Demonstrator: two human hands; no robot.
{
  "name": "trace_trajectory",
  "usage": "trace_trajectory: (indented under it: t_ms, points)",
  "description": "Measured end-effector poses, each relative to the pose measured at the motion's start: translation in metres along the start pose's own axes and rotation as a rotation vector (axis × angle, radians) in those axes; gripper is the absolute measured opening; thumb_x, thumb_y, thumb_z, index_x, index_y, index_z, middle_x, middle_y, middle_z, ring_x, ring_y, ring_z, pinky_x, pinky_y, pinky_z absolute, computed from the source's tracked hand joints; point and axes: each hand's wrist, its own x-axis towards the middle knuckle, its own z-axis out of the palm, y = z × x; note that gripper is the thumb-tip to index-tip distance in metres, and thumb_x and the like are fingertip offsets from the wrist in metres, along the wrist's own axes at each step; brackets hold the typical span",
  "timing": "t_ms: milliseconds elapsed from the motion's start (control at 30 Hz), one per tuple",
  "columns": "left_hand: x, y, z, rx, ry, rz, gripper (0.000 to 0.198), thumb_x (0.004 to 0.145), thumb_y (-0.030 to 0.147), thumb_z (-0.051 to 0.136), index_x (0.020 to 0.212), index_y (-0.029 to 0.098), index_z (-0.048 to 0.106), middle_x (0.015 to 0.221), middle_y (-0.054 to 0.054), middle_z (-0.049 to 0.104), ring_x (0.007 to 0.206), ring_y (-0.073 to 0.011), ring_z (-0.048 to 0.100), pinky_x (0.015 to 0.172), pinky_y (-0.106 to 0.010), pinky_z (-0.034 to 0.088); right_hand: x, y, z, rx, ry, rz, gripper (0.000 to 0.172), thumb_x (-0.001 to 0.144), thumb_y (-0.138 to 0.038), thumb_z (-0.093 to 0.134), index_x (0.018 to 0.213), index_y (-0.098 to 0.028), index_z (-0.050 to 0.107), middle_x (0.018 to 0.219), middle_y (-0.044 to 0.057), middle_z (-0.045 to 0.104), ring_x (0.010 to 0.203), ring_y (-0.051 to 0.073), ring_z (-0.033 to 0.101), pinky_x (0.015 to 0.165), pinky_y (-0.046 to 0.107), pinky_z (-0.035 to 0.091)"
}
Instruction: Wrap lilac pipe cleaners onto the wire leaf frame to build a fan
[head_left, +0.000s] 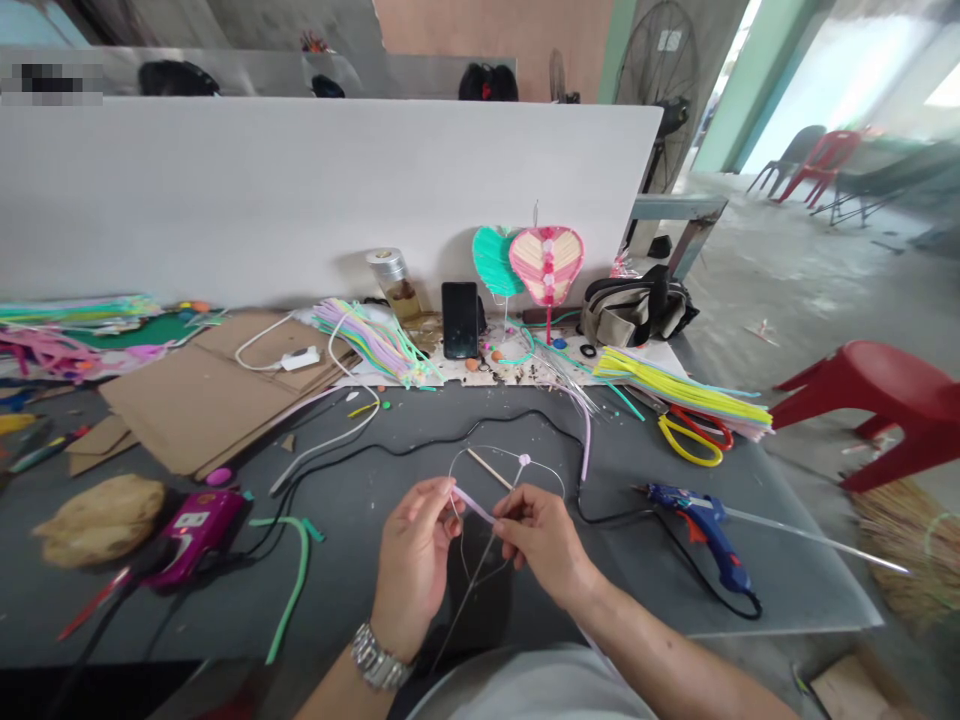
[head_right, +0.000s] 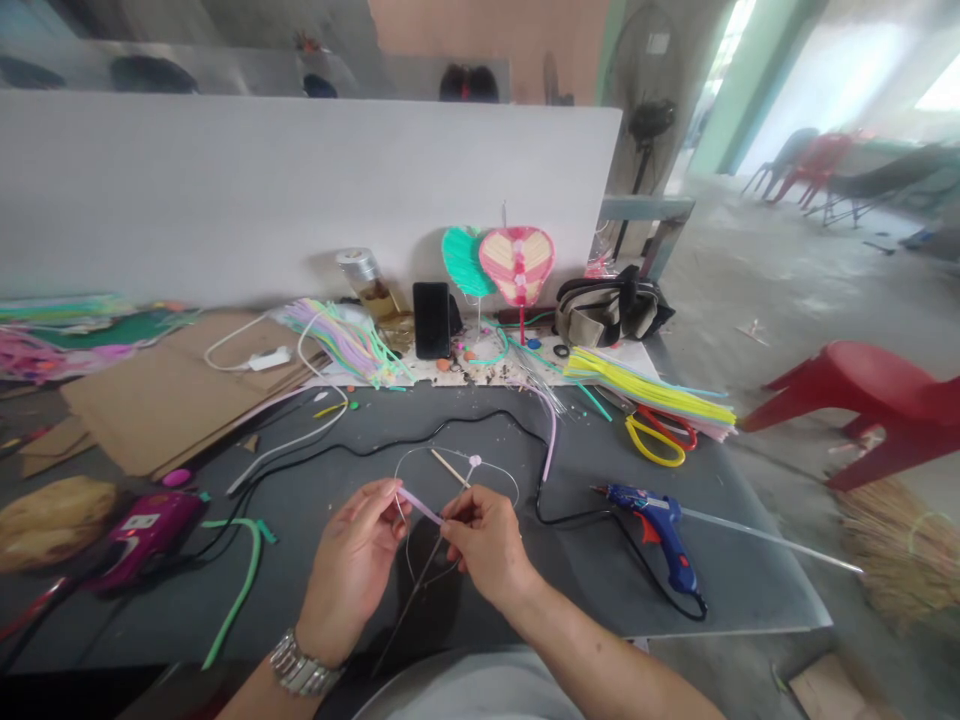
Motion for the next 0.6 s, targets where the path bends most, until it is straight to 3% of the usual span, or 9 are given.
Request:
trace_trajectory:
  t_ms: [600]
  points:
    - [-0.0006, -0.0011, -0.0018, -0.045, 0.012, -0.018, 0.027, 0.072, 0.039, 0.085, 0.079, 0.019, 0.07, 0.074, -0.002, 0.062, 0.065, -0.0132, 0.056, 0.053, -0.023, 0.046, -0.0002, -0.0065, -0.0011, -0.039, 0.012, -0.02, 0.023, 0.061, -0.031, 0.075, 0.075, -0.018, 0.062, 0.055, -0.006, 0.058, 0.044, 0.009, 0.053, 0.036, 0.018, 0.037]
